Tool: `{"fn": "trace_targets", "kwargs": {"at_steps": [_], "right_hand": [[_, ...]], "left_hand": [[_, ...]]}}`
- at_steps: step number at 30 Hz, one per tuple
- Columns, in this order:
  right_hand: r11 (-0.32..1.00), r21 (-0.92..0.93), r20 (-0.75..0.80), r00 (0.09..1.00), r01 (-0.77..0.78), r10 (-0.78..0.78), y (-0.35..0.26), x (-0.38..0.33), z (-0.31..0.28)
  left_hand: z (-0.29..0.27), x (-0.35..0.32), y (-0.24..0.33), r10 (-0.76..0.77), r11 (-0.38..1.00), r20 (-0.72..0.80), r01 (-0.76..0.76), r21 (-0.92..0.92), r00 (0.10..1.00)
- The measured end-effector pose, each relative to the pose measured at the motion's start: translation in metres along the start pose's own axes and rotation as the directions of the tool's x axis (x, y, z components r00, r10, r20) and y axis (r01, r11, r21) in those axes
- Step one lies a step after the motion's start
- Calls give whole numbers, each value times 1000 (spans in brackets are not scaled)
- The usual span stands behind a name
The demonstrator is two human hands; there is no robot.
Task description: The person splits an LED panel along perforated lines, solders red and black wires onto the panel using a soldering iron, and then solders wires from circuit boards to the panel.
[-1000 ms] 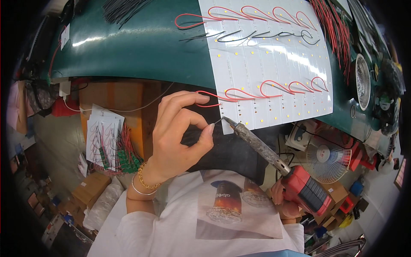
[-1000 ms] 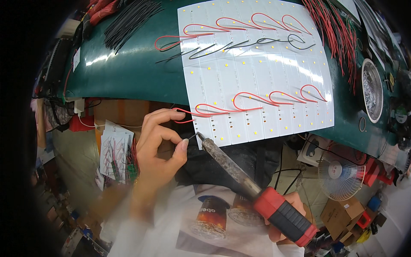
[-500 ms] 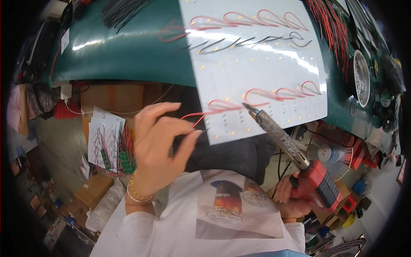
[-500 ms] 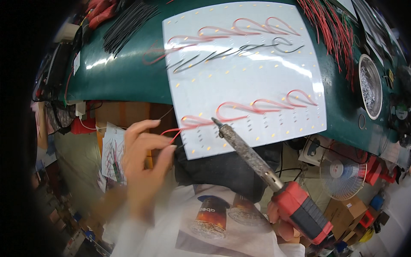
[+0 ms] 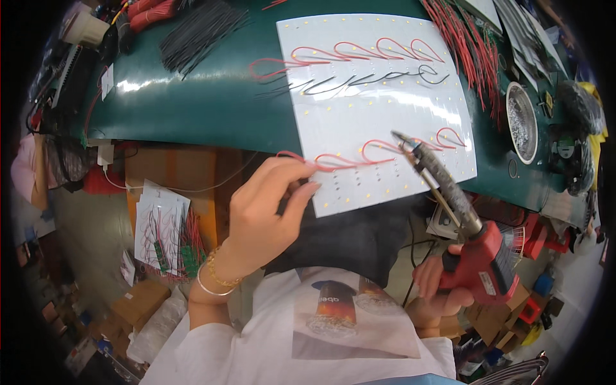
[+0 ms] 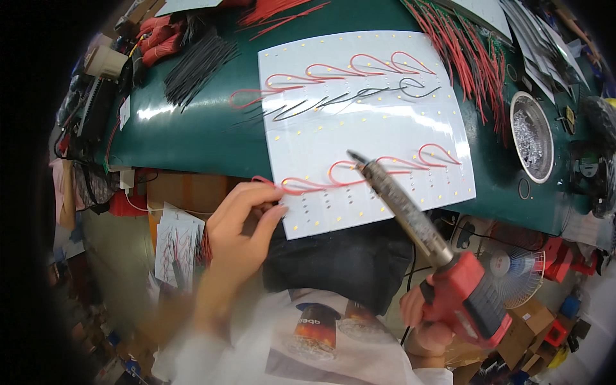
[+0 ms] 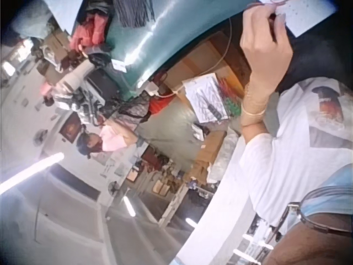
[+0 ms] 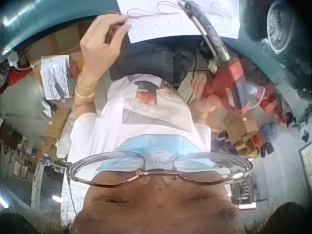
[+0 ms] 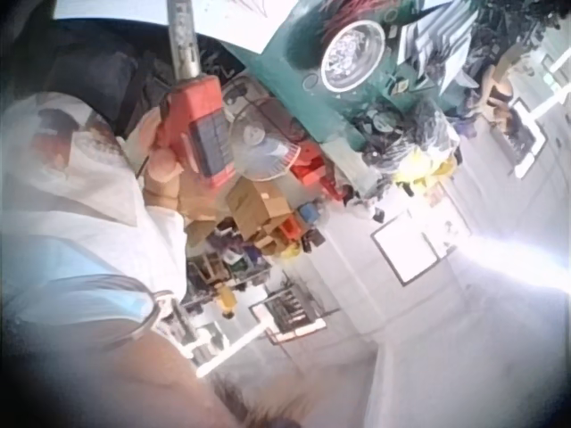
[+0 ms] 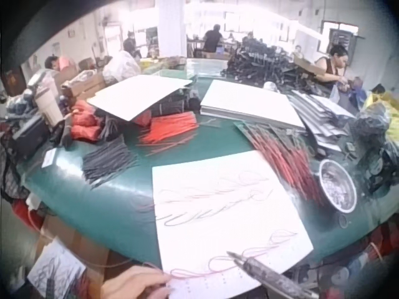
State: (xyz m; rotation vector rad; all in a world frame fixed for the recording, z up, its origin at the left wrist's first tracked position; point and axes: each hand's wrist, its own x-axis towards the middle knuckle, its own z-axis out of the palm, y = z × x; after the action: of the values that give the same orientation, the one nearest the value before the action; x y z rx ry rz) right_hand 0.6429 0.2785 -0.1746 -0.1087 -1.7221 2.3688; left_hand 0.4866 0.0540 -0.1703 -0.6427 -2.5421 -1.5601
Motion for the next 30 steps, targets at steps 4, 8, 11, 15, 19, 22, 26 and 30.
{"fn": "trace_targets", "kwargs": {"at_steps": [4,8,11,15,19,22,26,30], "right_hand": [[987,-124,-231,970,-105,75,-5,27,21],[979,-185,-175,977,90,-123,-5,49,22],[980,-155,-166,974,128,-153,-1,61,23],[991,-72,-133,984,109,-118,11,81,20],[978,-161,-131,979,136,-158,17,91,22],[984,-122,-144,979,128,-145,15,86,22],[993,-91,-267,959,76,-98,2,59,21],[987,-140,-297,954,-75,31,-12,25,13]], "left_hand": [[11,18,-2,111,980,13,-111,165,994],[-1,15,-1,31,995,-254,-5,103,967],[-27,-6,-2,-150,970,-46,156,184,988],[-42,-16,-5,-276,960,253,251,128,927],[-50,-12,-2,-348,927,101,358,-114,932],[-43,-8,-5,-247,923,-55,218,-318,967],[-42,3,-10,-303,616,66,248,-748,951],[-16,15,-3,-51,981,40,57,-188,998]]}}
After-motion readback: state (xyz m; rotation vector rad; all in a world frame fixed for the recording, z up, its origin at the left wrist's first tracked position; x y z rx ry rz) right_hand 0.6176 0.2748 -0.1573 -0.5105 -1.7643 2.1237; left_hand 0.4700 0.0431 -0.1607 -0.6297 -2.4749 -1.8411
